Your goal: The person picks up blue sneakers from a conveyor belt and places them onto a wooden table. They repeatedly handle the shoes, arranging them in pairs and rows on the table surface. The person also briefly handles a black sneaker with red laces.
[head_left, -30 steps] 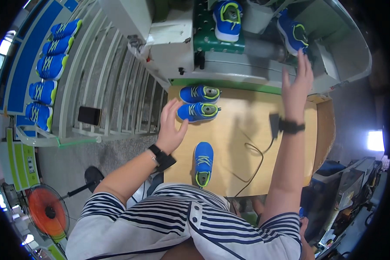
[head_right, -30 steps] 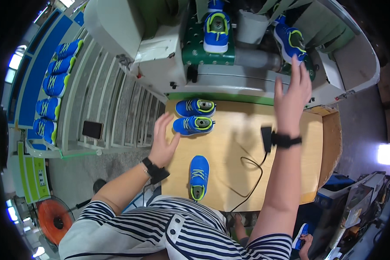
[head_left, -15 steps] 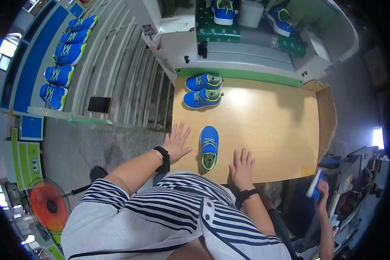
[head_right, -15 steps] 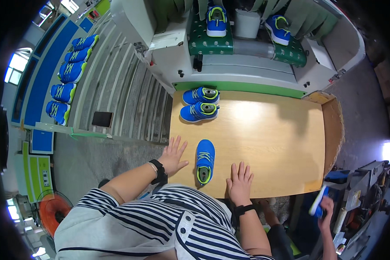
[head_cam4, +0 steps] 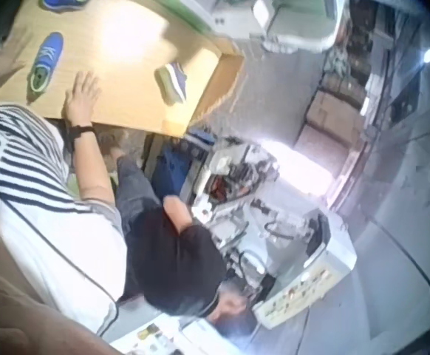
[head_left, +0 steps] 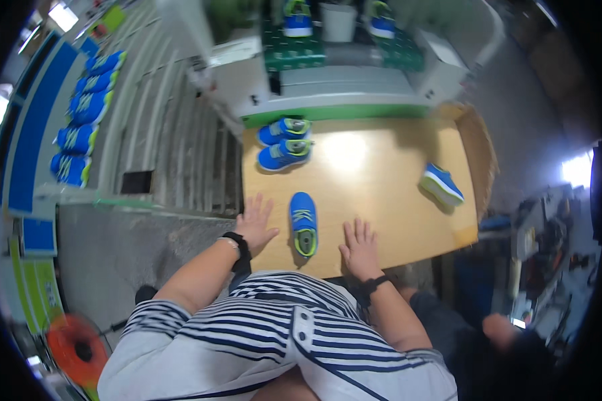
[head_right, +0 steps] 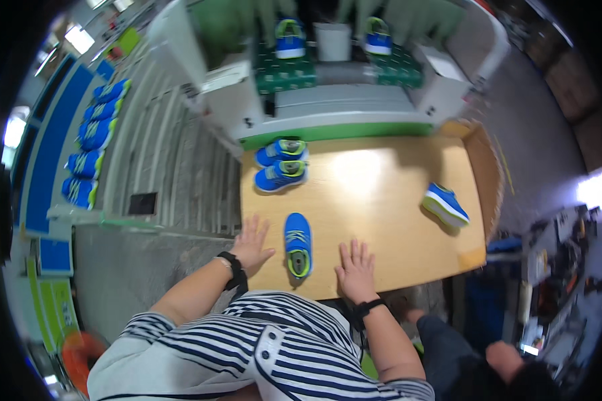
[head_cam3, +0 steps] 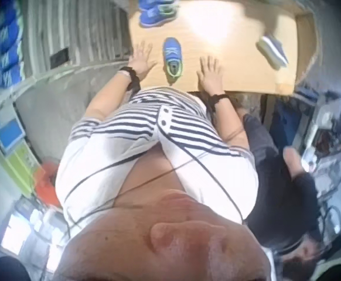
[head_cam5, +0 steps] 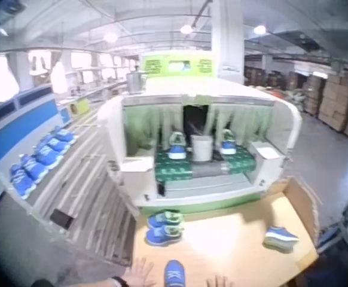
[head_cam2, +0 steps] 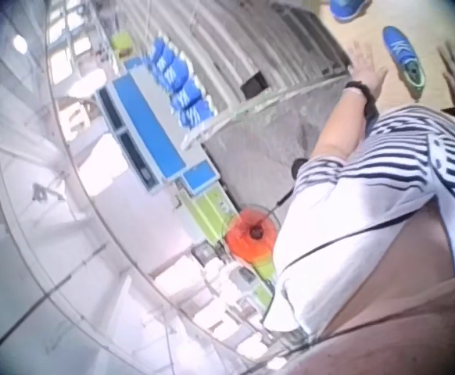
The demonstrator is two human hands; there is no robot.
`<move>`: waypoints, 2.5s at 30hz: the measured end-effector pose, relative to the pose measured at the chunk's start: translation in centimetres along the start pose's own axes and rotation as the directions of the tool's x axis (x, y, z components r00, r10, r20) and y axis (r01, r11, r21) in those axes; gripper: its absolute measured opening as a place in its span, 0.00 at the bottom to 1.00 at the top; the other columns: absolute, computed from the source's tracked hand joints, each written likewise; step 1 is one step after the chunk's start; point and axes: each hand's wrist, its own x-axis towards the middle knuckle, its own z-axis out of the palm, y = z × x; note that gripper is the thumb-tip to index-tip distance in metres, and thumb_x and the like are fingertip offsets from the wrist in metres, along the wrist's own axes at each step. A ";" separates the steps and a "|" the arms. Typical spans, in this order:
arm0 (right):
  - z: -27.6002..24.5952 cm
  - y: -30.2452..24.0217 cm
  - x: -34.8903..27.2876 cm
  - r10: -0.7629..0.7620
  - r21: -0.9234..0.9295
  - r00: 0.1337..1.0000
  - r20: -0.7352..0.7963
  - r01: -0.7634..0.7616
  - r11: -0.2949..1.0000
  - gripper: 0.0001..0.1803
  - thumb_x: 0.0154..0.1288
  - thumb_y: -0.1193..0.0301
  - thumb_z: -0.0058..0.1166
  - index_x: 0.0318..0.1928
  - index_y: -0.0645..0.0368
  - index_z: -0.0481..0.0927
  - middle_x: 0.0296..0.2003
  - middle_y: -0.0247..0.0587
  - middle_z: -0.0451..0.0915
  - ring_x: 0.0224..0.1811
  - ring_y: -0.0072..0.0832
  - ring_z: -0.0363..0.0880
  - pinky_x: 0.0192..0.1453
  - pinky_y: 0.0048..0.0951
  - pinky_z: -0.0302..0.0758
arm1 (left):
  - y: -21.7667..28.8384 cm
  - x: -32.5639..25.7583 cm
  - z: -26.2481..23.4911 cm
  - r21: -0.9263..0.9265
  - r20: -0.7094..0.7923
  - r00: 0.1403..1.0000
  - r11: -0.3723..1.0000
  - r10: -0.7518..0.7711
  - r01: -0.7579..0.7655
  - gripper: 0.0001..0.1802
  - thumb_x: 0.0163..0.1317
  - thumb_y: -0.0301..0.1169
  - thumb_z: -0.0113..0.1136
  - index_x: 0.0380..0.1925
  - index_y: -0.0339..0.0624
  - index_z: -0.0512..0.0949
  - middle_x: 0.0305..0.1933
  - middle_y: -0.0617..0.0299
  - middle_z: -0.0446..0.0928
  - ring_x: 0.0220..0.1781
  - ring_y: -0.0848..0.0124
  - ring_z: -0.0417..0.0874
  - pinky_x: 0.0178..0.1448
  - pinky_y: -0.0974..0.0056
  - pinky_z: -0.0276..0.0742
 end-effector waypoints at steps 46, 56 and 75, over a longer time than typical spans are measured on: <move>-6.6 -3.4 8.3 -0.476 0.585 0.869 0.133 0.318 0.746 0.44 0.52 0.77 0.63 0.72 0.60 0.63 0.65 0.59 0.72 0.66 0.56 0.71 0.70 0.48 0.71 | 5.4 -1.5 -14.5 -0.172 -0.862 0.467 0.754 0.196 -0.634 0.51 0.58 0.29 0.71 0.78 0.35 0.52 0.78 0.46 0.61 0.78 0.51 0.63 0.79 0.53 0.57; -10.6 -2.8 8.1 -0.163 0.609 0.985 0.057 0.096 0.788 0.39 0.55 0.71 0.71 0.68 0.61 0.70 0.60 0.55 0.78 0.60 0.50 0.78 0.67 0.44 0.73 | 13.6 13.0 -27.7 -0.255 -0.965 0.250 0.547 -0.086 -0.797 0.51 0.61 0.28 0.72 0.78 0.34 0.50 0.76 0.44 0.62 0.75 0.55 0.67 0.78 0.57 0.61; -24.8 3.3 35.9 0.110 0.260 0.460 -0.881 0.279 0.924 0.43 0.61 0.63 0.66 0.75 0.53 0.61 0.66 0.57 0.72 0.67 0.52 0.72 0.70 0.53 0.66 | 3.7 6.8 -16.7 -0.490 -0.690 0.722 0.705 0.045 -0.512 0.35 0.68 0.23 0.58 0.74 0.37 0.60 0.75 0.48 0.64 0.72 0.59 0.73 0.72 0.59 0.68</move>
